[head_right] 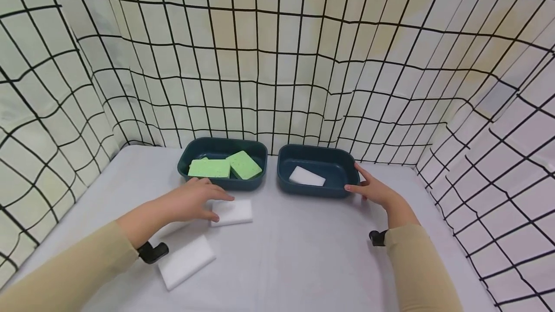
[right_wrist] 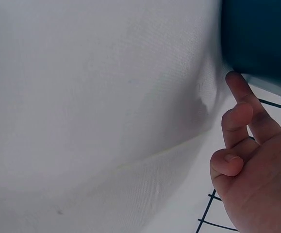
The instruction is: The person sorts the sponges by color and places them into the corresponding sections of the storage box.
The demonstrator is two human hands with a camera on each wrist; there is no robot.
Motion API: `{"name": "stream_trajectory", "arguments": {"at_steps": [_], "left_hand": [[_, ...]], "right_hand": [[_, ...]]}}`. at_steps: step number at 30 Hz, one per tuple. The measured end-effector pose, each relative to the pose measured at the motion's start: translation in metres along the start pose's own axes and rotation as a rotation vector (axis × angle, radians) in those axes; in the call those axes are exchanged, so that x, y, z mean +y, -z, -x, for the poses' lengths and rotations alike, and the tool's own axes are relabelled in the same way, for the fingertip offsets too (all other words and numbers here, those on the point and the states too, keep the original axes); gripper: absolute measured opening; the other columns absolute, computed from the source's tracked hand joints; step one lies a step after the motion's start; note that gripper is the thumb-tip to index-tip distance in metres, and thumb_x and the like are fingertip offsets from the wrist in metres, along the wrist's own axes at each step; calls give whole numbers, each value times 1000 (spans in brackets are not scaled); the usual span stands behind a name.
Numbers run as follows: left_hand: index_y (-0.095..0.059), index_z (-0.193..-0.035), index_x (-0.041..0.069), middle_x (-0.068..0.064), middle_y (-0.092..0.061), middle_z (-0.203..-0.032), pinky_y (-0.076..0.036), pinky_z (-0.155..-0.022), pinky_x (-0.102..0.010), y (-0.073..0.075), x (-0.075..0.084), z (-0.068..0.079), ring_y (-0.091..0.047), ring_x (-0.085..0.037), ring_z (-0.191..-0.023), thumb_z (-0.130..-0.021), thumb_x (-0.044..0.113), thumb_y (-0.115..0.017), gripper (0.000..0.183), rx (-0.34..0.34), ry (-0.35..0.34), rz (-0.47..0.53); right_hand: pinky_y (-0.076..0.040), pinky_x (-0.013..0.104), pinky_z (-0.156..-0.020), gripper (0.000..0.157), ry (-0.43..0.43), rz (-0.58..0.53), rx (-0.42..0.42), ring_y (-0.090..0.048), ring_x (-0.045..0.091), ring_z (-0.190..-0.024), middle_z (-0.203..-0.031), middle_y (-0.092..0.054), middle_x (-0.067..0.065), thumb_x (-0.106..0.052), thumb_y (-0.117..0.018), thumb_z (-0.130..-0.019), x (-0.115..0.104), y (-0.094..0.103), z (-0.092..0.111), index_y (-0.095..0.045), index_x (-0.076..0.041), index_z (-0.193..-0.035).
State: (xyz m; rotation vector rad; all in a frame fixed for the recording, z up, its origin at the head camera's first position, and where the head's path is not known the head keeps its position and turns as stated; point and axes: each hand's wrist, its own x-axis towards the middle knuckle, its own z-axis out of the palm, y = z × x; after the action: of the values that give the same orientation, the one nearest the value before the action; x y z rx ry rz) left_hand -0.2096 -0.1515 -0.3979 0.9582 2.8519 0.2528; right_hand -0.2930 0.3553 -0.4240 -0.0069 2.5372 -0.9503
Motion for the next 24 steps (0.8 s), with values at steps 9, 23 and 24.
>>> {"name": "stream_trajectory", "arguments": {"at_steps": [9,23,24], "left_hand": [[-66,-132,28,1,-65,-128,-39,-91,-41,-16,-3,-10,-54,-24,-112,-79,39,-83,57,-78,2,-30],[-67,-130,29,0,-65,-128,-39,-93,-43,-12,-2,-15,-53,-25,-115,-79,35,-83,54,-76,5,-22],[-68,-130,29,0,-65,-127,-39,-92,-43,-12,-2,-15,-54,-24,-114,-79,36,-84,54,-77,7,-24]], "right_hand": [[-38,58,-83,104,19,-5,-18,-52,25,-85,-91,-53,12,-57,-65,-90,1,-1,2,8,-30,-159],[-38,57,-85,103,-8,13,4,-52,27,-90,-101,-52,17,-55,-64,-92,0,2,0,9,-28,-159],[-38,56,-85,103,-10,13,5,-52,26,-90,-102,-52,16,-55,-64,-91,0,2,0,8,-29,-160]]}}
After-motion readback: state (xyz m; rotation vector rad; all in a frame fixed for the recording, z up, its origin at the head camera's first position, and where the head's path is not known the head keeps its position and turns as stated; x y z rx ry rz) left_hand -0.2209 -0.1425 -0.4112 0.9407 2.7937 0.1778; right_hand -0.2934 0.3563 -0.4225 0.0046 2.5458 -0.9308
